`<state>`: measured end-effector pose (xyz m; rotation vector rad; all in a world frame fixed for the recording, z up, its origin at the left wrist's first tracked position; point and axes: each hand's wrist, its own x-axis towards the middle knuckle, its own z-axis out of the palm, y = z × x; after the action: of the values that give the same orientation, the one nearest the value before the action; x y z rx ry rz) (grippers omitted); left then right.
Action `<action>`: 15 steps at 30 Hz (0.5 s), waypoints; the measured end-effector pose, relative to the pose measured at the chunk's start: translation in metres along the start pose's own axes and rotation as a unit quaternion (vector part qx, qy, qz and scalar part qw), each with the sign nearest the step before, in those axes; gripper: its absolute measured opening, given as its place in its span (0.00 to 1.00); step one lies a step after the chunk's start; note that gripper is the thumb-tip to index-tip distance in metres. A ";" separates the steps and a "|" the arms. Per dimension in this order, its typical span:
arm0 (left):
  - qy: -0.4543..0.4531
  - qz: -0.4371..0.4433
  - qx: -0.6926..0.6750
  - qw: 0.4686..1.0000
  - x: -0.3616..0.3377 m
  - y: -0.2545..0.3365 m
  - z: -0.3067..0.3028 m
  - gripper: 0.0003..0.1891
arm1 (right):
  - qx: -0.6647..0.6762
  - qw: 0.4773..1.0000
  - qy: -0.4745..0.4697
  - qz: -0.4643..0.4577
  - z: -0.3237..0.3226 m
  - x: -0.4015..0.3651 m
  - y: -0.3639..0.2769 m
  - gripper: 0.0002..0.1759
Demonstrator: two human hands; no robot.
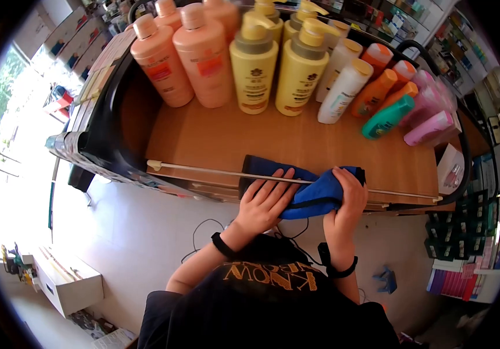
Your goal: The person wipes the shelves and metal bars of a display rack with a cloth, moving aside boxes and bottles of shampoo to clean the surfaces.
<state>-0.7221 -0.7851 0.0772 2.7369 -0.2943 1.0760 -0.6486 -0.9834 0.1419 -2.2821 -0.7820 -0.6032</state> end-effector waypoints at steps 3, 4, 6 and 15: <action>0.015 -0.021 0.018 0.999 -0.009 -0.014 -0.011 0.29 | -0.022 1.000 0.002 -0.006 0.013 -0.001 -0.005 0.41; 0.017 -0.023 0.026 0.999 -0.012 -0.017 -0.015 0.29 | -0.019 1.000 -0.003 -0.011 0.016 0.000 -0.010 0.41; 0.020 -0.038 0.034 0.998 -0.018 -0.023 -0.020 0.28 | -0.023 0.999 -0.013 -0.024 0.023 0.002 -0.020 0.41; 0.058 -0.124 0.127 0.982 -0.055 -0.065 -0.049 0.25 | 0.020 0.987 -0.105 -0.117 0.065 0.022 -0.079 0.45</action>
<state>-0.7773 -0.7041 0.0681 2.8105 0.2115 1.2693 -0.6722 -0.8816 0.1440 -2.2580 -1.1660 -0.4506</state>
